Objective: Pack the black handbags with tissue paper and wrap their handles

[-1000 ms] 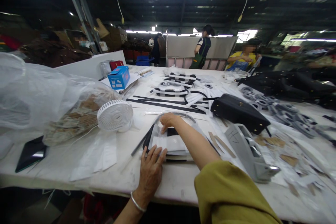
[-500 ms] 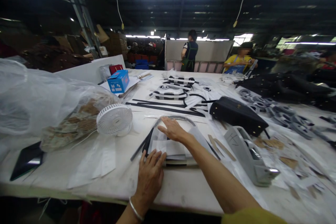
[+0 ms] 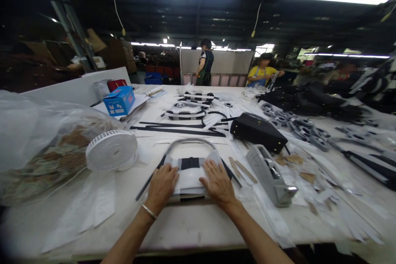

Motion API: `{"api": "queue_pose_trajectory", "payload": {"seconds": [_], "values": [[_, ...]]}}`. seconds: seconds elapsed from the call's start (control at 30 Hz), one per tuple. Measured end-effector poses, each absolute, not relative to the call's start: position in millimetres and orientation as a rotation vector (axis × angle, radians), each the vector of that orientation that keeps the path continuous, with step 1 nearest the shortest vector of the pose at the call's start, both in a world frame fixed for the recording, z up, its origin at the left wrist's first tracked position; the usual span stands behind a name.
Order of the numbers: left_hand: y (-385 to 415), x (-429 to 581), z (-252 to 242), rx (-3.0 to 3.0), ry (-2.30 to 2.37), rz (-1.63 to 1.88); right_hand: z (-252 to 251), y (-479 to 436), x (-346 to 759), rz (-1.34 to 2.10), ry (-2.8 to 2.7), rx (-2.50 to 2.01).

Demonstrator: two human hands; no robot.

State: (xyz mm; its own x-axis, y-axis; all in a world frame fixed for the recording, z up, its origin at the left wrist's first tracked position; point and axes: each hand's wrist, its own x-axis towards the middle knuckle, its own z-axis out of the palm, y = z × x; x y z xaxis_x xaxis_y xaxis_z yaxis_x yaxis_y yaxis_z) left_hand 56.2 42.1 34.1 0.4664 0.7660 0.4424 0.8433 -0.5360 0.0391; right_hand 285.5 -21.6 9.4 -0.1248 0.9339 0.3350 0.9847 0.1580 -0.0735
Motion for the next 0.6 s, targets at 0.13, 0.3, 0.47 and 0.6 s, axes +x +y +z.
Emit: {"api": "queue_pose_trajectory", "payload": {"seconds": [0.13, 0.3, 0.47, 0.6], "values": [[45, 53, 20, -2.552, -1.4, -0.716, 10, -20, 291, -0.184, -2.116, -1.822], [51, 52, 11, -2.666, -1.528, -0.576, 26, -14, 301, 0.021, -2.132, -1.867], [47, 51, 26, -2.7, -1.642, -0.518, 29, -21, 294, 0.147, -2.101, -1.93], [46, 50, 37, -2.727, -1.716, -0.379, 55, -22, 310, 0.477, -1.866, -1.827]]}}
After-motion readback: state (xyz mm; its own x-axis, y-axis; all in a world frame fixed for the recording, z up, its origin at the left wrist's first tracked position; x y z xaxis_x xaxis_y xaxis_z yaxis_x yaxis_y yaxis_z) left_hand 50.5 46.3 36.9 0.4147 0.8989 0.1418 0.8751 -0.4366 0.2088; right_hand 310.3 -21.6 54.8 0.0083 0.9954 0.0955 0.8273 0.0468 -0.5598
